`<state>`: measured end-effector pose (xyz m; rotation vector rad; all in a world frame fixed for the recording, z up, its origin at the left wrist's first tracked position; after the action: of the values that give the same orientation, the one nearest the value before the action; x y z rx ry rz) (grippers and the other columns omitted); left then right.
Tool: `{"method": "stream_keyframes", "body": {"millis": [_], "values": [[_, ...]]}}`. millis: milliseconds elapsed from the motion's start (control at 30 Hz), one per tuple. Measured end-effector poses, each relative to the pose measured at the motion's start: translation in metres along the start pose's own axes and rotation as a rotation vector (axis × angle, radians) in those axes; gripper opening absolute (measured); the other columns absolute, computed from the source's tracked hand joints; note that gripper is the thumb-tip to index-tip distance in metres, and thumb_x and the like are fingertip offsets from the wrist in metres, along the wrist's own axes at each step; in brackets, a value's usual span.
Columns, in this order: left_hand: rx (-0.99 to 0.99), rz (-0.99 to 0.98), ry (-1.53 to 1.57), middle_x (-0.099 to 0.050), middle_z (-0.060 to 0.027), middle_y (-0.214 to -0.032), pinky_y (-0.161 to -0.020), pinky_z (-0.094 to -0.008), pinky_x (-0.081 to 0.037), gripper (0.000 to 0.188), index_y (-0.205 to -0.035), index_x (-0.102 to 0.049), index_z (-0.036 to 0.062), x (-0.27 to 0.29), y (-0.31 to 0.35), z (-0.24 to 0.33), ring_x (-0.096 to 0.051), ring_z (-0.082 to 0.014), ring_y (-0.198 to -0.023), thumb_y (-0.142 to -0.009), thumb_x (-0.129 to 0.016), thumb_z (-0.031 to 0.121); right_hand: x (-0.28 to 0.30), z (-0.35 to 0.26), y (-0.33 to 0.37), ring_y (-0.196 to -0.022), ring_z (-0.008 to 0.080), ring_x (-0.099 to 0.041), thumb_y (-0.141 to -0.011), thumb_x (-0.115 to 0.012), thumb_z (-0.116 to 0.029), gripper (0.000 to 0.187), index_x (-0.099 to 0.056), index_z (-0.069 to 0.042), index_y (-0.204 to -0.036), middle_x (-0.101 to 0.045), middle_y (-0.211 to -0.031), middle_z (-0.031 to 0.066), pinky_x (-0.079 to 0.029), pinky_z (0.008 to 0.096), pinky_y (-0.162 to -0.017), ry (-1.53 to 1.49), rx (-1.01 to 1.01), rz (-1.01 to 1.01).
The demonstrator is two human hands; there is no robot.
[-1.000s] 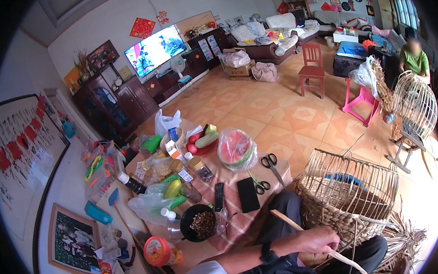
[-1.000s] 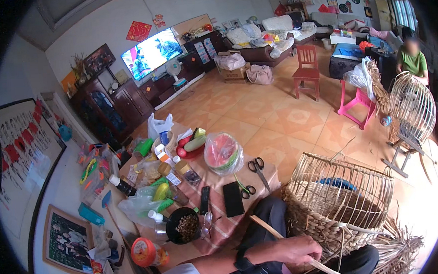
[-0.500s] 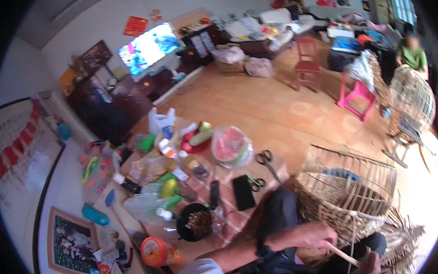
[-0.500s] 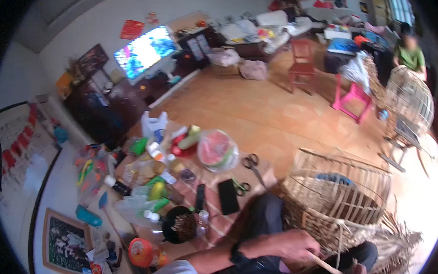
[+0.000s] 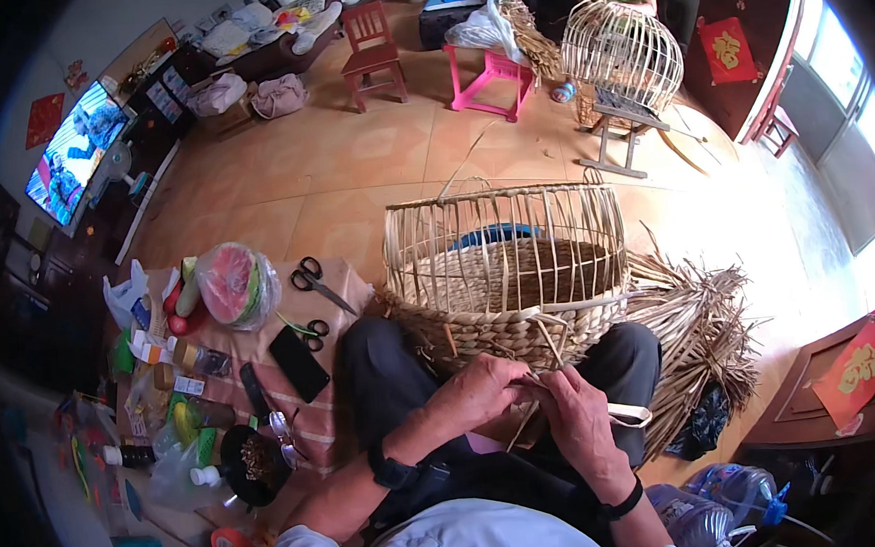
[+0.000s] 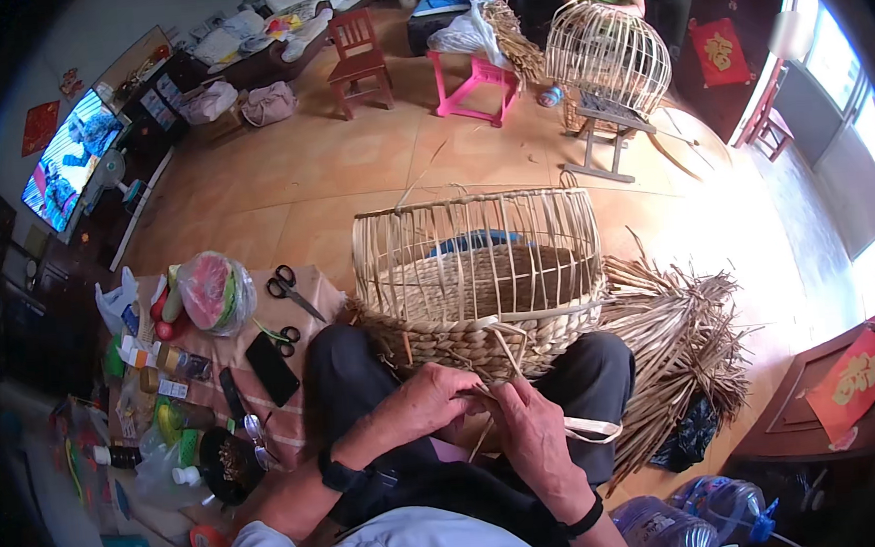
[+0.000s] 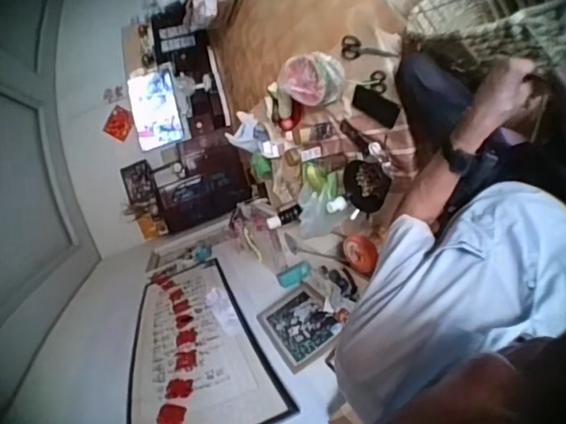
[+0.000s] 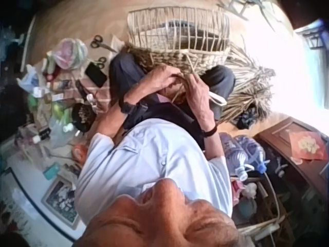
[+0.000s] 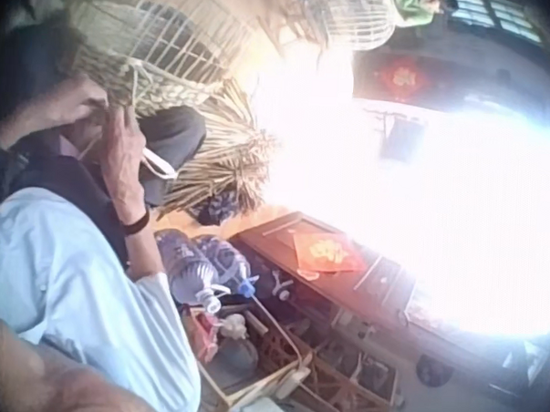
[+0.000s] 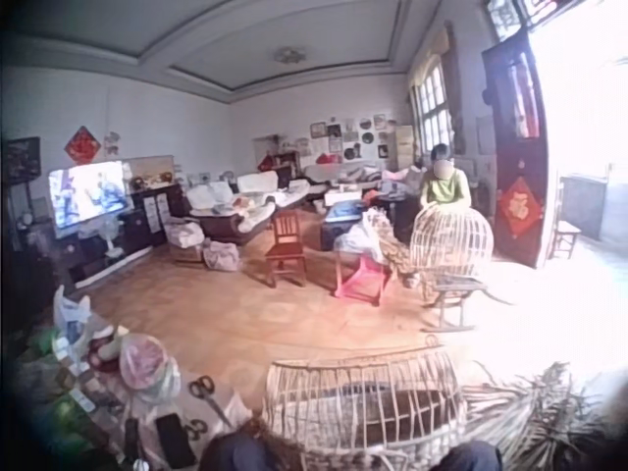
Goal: Hand-weaving a bamboo cage structure using long bamboo strips.
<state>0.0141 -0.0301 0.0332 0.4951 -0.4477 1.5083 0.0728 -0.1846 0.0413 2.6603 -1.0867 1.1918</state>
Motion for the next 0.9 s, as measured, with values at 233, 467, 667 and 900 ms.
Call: {"method": "stream_keyframes", "body": {"millis": [233,467,667,900], "values": [[-0.155,0.400,-0.212,-0.069,-0.0141,-0.096,-0.080,-0.0383,-0.053,0.022,-0.104,-0.067,0.0030,0.031,-0.040,0.004,-0.068,-0.0300,-0.090,-0.083,-0.070,0.001,0.042,0.050,-0.022,-0.080,0.0380,-0.063,-0.086,-0.070,-0.001,0.013,-0.063,-0.003,-0.097,-0.062,-0.088,0.0170,-0.051,0.0411,-0.068,-0.114,-0.154,0.223],[-0.059,0.495,-0.491,-0.066,-0.0164,-0.087,-0.081,-0.0466,-0.049,0.016,-0.098,-0.062,0.0032,0.006,-0.065,-0.002,-0.064,-0.0360,-0.085,-0.082,-0.064,-0.003,0.059,0.069,-0.055,-0.072,0.0335,-0.059,-0.087,-0.070,-0.006,0.012,-0.064,0.001,-0.095,-0.060,-0.084,0.0162,-0.046,0.0400,-0.063,0.071,-0.118,0.349],[0.058,0.458,-0.441,-0.066,-0.0210,-0.077,-0.073,-0.0462,-0.051,0.010,-0.094,-0.063,0.0022,0.011,-0.075,-0.014,-0.065,-0.0398,-0.076,-0.084,-0.065,0.000,0.042,0.065,-0.067,-0.080,0.0374,-0.063,-0.087,-0.070,-0.009,0.009,-0.064,-0.005,-0.092,-0.060,-0.086,0.0155,-0.050,0.0442,-0.066,0.136,-0.084,0.334],[-0.538,0.821,-0.344,-0.058,-0.0257,-0.091,-0.072,-0.0480,-0.046,0.049,-0.139,-0.045,-0.0033,-0.027,-0.061,-0.015,-0.057,-0.0434,-0.084,-0.090,-0.052,-0.004,0.029,0.085,-0.074,-0.077,0.0388,-0.062,-0.083,-0.063,-0.002,0.006,-0.060,-0.006,-0.079,-0.060,-0.081,0.0168,-0.049,0.0479,-0.061,0.448,-0.069,0.192]]}}
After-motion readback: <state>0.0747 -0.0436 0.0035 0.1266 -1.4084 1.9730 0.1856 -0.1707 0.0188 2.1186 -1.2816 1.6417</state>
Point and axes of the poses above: each hand's wrist, its own y-axis away from the middle knuckle, its own x-axis out of the back of the hand, z = x × y, the point moved 4 cm from there along -y, towards the middle knuckle
